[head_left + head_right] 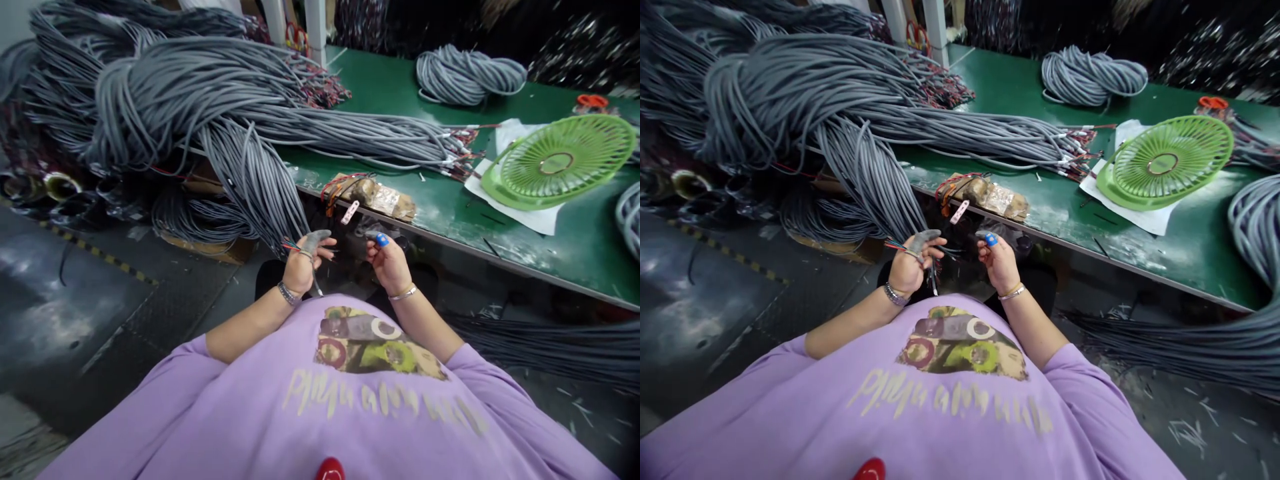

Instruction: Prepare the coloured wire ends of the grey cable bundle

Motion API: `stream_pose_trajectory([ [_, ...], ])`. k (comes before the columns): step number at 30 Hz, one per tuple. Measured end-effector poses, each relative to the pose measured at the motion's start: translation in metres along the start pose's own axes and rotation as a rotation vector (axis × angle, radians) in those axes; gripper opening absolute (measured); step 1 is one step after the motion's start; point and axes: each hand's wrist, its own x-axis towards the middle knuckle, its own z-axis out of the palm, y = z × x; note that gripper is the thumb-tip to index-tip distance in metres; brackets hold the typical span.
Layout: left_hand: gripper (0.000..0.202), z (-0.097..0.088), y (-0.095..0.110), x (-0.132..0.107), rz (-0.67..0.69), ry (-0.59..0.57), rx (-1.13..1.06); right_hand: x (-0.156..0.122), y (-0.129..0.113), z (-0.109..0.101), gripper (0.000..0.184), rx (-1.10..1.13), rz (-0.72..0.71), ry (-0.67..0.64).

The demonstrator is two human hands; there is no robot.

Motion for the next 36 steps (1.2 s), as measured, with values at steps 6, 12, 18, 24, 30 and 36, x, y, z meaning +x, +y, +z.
stream_pose_trajectory([
  [6, 0.038, 0.001, 0.010, -0.008, 0.041, 0.047, 0.031, -0.014, -0.003, 0.000, 0.028, -0.115, -0.024, -0.069],
  [12, 0.032, 0.008, 0.025, -0.016, 0.118, 0.114, -0.008, -0.018, 0.034, 0.036, 0.036, -0.519, 0.243, -0.778],
  [18, 0.027, 0.005, 0.039, -0.031, 0.114, -0.010, 0.025, 0.017, 0.085, 0.031, 0.022, -0.926, 0.401, -0.708],
  [24, 0.033, -0.005, 0.035, -0.023, -0.063, -0.097, 0.156, 0.025, 0.080, -0.020, 0.028, -0.920, 0.247, -0.424],
  [30, 0.036, -0.001, 0.019, -0.007, -0.227, -0.178, 0.241, 0.006, 0.038, -0.013, 0.024, -0.819, 0.049, -0.244],
  [36, 0.028, -0.002, 0.003, 0.000, -0.173, -0.256, 0.318, -0.026, -0.007, 0.034, 0.023, -0.677, -0.215, -0.417],
])
